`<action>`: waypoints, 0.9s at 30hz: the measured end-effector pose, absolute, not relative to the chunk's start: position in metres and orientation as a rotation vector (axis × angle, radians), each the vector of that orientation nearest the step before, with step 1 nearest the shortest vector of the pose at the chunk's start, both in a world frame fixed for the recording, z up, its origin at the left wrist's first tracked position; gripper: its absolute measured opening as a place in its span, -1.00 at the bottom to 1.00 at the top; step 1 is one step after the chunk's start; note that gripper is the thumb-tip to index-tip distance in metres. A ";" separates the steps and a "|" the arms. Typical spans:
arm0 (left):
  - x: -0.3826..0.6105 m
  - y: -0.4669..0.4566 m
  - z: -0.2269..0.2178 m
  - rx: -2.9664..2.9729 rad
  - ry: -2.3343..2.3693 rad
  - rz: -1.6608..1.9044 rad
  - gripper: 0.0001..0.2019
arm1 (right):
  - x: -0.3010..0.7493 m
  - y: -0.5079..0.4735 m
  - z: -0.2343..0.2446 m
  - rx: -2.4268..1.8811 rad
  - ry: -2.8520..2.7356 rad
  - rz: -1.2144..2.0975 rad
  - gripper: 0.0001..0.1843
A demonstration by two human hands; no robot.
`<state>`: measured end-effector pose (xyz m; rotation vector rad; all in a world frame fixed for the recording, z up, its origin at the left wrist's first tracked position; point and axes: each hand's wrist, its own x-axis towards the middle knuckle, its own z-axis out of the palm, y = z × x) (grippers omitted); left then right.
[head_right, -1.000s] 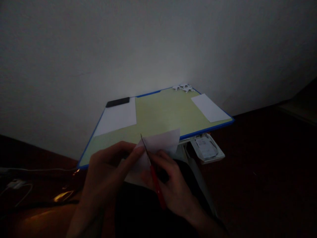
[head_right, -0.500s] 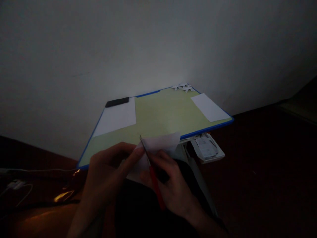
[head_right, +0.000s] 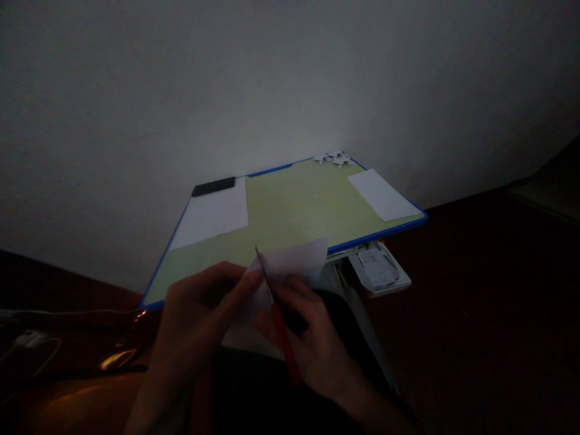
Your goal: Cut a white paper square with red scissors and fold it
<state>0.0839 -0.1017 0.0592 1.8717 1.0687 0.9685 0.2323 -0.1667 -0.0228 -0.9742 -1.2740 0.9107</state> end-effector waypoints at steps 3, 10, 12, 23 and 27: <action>0.084 -0.102 0.059 1.877 1.063 0.957 -0.82 | 0.232 -0.166 -0.024 -0.972 -1.277 0.894 -0.86; 0.083 -0.102 0.060 1.964 1.068 0.953 -0.77 | 0.230 -0.168 -0.028 -1.022 -1.279 0.860 -0.86; 0.083 -0.102 0.061 1.978 1.066 0.951 -0.77 | 0.230 -0.169 -0.028 -1.038 -1.269 0.852 -0.86; 0.082 -0.102 0.061 1.998 1.052 0.951 -0.78 | 0.229 -0.168 -0.024 -1.002 -1.292 0.815 -0.88; 0.084 -0.102 0.061 1.998 1.058 0.955 -0.78 | 0.229 -0.167 -0.023 -1.001 -1.303 0.836 -0.89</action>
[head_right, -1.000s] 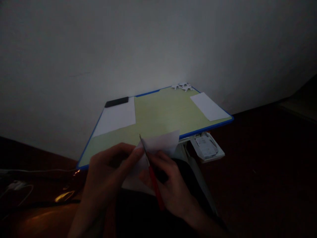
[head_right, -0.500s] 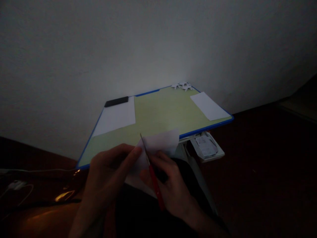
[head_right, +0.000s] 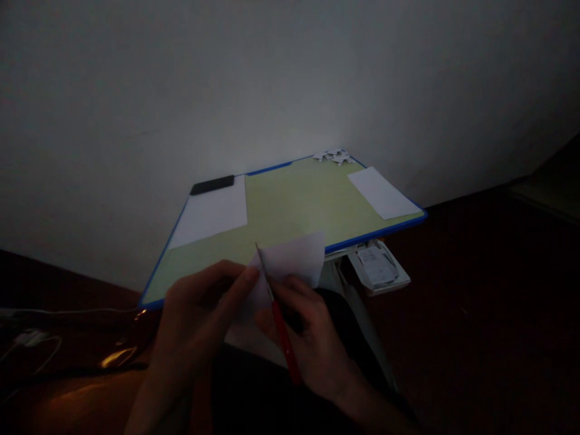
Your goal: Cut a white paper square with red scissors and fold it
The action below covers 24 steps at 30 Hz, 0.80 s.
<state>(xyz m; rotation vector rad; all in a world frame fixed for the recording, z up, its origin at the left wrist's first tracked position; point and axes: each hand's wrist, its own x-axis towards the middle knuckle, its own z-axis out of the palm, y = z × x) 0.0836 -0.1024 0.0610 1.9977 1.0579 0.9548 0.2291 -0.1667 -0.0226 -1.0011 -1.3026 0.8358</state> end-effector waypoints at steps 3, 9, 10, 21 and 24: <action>0.084 -0.103 0.060 1.989 1.064 0.950 -0.78 | 0.230 -0.167 -0.022 -1.035 -1.300 0.840 -0.85; 0.083 -0.103 0.060 1.970 1.071 0.936 -0.76 | 0.229 -0.168 -0.020 -1.049 -1.286 0.834 -0.84; 0.083 -0.103 0.060 1.969 1.069 0.940 -0.77 | 0.229 -0.168 -0.019 -1.039 -1.277 0.835 -0.85; 0.085 -0.102 0.059 1.943 1.030 0.992 -0.85 | 0.231 -0.168 -0.019 -1.004 -1.246 0.893 -0.90; 0.085 -0.101 0.059 1.922 1.015 1.030 -0.90 | 0.231 -0.168 -0.018 -0.999 -1.245 0.899 -0.91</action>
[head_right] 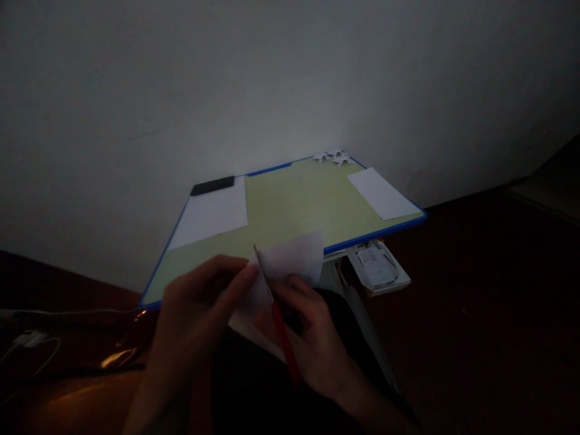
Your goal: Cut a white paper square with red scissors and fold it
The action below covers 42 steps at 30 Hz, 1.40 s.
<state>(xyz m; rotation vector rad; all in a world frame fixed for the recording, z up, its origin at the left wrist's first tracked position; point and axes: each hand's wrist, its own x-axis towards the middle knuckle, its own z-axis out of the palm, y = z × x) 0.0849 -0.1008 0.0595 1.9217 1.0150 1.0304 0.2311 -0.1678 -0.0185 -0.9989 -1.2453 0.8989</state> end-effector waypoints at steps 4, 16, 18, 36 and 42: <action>0.085 -0.098 0.060 1.909 1.013 1.016 -0.88 | 0.231 -0.167 -0.024 -0.956 -1.232 0.918 -0.90; 0.090 -0.102 0.062 1.913 1.093 1.097 -0.90 | 0.233 -0.167 -0.028 -1.002 -1.270 0.934 -0.89; 0.091 -0.103 0.063 1.927 1.111 1.111 -0.89 | 0.232 -0.167 -0.027 -1.006 -1.252 0.923 -0.91; 0.092 -0.104 0.066 2.080 1.112 1.137 -0.80 | 0.224 -0.169 -0.032 -0.951 -1.219 0.851 -0.69; 0.091 -0.102 0.065 2.187 1.092 1.118 -0.76 | 0.224 -0.169 -0.030 -0.968 -1.237 0.854 -0.69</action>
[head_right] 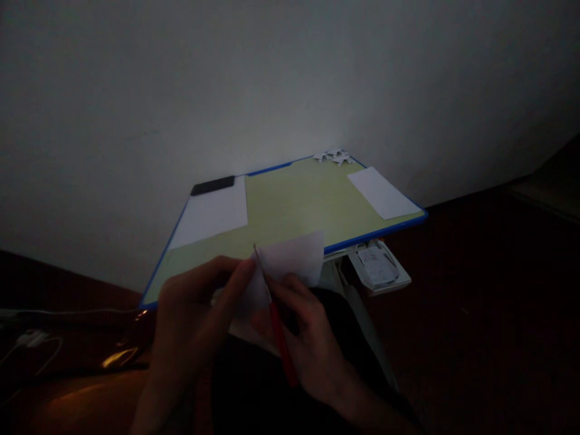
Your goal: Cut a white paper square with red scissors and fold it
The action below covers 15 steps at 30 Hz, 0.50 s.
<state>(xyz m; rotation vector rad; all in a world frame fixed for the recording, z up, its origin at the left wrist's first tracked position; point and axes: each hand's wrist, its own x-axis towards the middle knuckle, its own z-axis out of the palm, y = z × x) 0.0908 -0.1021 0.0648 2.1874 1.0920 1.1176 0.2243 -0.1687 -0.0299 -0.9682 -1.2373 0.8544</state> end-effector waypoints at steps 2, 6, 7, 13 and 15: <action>0.091 -0.102 0.065 2.203 1.096 1.116 -0.76 | 0.224 -0.169 -0.032 -0.958 -1.243 0.828 -0.66; 0.091 -0.102 0.065 2.192 1.084 1.119 -0.75 | 0.223 -0.169 -0.039 -0.947 -1.245 0.759 -0.58; 0.091 -0.102 0.065 2.188 1.081 1.121 -0.75 | 0.223 -0.169 -0.039 -0.944 -1.244 0.752 -0.58; 0.090 -0.102 0.065 2.186 1.086 1.127 -0.76 | 0.222 -0.169 -0.034 -0.926 -1.250 0.774 -0.63; 0.091 -0.102 0.064 2.193 1.080 1.131 -0.76 | 0.222 -0.170 -0.033 -0.921 -1.241 0.771 -0.63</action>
